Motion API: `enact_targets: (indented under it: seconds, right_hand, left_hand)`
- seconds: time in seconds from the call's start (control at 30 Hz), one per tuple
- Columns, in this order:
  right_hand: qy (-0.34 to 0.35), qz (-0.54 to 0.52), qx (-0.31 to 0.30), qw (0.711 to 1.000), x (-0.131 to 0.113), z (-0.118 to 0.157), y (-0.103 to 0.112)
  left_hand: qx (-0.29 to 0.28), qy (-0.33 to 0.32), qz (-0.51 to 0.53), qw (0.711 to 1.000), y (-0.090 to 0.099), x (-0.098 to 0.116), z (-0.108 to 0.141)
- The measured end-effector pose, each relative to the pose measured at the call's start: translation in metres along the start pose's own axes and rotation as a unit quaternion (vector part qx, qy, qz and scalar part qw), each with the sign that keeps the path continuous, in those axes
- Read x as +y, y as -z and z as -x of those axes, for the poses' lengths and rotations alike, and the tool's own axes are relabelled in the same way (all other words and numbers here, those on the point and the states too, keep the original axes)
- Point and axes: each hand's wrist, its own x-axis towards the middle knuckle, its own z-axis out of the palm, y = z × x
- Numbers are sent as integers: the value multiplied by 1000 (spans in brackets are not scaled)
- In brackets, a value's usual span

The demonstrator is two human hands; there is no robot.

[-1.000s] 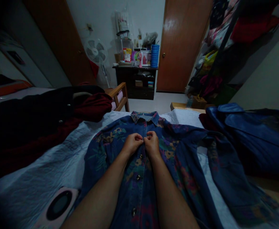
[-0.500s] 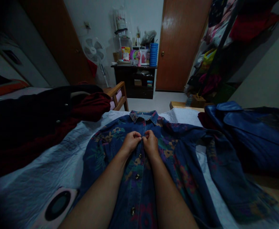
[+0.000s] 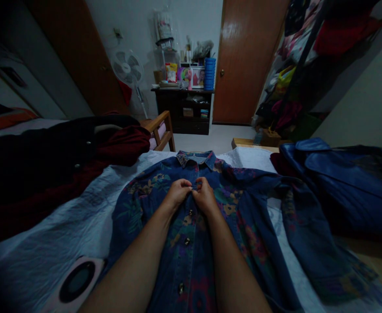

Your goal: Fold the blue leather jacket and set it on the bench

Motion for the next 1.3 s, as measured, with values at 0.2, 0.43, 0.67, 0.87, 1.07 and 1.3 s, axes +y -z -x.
enact_targets:
  seconds: [0.2, 0.43, 0.67, 0.87, 1.07, 1.3]
  right_hand:
    - [14, 55, 37, 998, -2, 1, -3]
    - [8, 13, 58, 998, 8, 0, -6]
    - [-29, 29, 77, 996, 7, -3, 1]
    - [47, 153, 103, 982, 6, -3, 5]
    - [76, 228, 51, 969, 13, 1, 7]
    - [5, 341, -21, 940, 4, -3, 9]
  left_hand:
    - [-10, 6, 13, 1000, 1, 0, 0]
    - [-48, 10, 33, 998, 4, 3, 1]
    - [-91, -39, 3, 995, 5, 4, 3]
    - [-26, -191, -203, 960, 3, 7, 6]
    - [-21, -226, -337, 914, -1, 5, 10]
    - [-27, -172, -474, 863, -8, 8, 18]
